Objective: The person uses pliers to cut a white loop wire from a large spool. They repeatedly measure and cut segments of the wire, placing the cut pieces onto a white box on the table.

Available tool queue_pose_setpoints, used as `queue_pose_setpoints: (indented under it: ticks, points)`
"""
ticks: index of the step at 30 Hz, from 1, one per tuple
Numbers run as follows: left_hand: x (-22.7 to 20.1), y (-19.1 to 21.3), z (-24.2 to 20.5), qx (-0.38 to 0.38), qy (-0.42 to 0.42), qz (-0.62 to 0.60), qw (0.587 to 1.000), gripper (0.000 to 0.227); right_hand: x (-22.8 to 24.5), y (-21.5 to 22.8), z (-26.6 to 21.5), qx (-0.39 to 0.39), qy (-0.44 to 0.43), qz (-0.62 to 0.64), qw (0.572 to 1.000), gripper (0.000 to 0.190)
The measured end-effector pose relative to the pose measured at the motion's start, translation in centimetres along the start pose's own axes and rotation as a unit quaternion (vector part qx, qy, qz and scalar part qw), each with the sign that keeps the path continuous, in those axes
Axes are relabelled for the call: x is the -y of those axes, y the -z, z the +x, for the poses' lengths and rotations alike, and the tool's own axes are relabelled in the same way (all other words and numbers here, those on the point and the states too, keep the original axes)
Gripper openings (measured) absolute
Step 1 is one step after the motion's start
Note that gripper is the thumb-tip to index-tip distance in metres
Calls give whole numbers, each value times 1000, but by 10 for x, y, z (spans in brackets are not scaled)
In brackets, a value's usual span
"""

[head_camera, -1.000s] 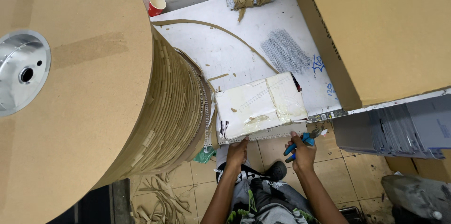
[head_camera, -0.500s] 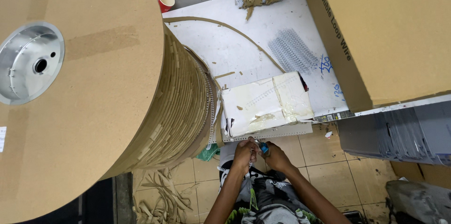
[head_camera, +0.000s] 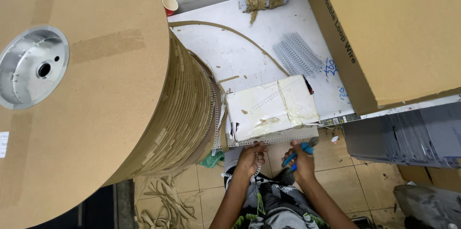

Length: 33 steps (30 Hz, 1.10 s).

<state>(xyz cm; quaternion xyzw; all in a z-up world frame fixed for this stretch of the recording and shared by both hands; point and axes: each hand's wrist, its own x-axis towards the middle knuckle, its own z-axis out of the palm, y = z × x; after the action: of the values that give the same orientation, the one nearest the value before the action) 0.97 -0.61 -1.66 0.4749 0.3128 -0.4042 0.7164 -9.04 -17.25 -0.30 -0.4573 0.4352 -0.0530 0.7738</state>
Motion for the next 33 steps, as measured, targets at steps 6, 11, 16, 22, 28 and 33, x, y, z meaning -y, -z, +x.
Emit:
queue_pose_setpoints:
  ticks: [6,11,16,22,28,33]
  points:
    - [1,7,6,84,17,-26,996,20,17,28,41,-40,-90,243,965,23]
    - [2,-4,-3,46,-8,-2,999,13,-7,48,68,-57,-105,207,971,21]
    - [-4,-30,-68,43,-85,120,988,17,38,51,21,-88,-87,157,980,18]
    - [-64,-87,-147,9,-249,102,963,35,146,-9,-27,-23,15,135,991,16]
    - [-83,-86,-147,52,-300,101,947,46,141,-34,-47,37,67,76,994,27]
    - [-43,-70,-116,150,-234,359,891,56,70,-10,-48,255,33,-183,949,19]
